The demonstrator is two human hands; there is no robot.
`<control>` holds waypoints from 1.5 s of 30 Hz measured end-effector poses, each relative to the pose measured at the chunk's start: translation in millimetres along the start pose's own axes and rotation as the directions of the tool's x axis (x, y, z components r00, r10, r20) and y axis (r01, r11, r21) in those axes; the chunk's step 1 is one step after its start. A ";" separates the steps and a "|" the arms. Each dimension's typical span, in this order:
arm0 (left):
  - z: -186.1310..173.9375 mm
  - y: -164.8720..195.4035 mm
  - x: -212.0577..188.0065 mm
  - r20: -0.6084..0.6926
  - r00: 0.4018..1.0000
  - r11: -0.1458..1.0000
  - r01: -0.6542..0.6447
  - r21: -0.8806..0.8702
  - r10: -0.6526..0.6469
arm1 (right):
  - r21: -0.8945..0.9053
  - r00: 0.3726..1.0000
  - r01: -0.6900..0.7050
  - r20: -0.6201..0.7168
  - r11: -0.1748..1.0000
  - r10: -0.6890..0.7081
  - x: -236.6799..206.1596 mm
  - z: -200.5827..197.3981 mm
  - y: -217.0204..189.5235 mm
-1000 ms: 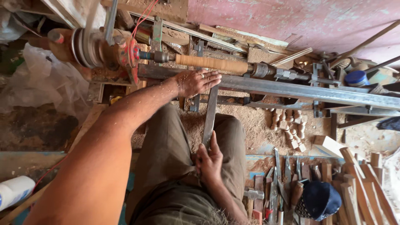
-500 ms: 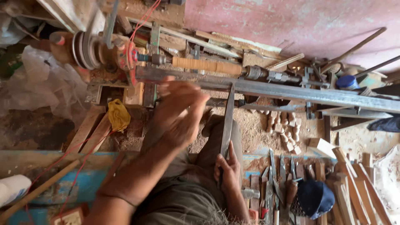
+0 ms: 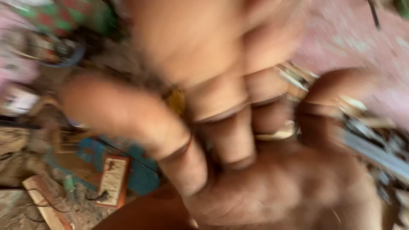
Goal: The person operates a wood lathe to shape a cylindrical wooden piece. They use a chisel to smooth and refine the rotating wood, generating wood shavings. The person switches between different chisels to achieve the desired finish.
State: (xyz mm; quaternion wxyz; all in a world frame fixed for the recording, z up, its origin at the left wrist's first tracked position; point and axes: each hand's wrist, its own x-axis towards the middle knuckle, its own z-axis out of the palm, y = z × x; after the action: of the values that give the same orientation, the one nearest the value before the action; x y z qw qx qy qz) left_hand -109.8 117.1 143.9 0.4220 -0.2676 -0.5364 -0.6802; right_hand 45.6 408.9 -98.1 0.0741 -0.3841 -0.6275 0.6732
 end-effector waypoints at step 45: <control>175.6 -417.4 -210.0 0.981 -0.172 0.786 -0.592 -0.179 0.094 | 0.021 0.977 -0.013 0.212 1.000 0.008 97.3 11.1 -5.9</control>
State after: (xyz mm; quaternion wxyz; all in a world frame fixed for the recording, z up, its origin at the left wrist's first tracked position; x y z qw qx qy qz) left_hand -379.6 373.7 -188.4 0.1135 -0.7260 -0.6780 -0.0195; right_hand -31.0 458.0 -134.9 0.0077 -0.3128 -0.6221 0.7177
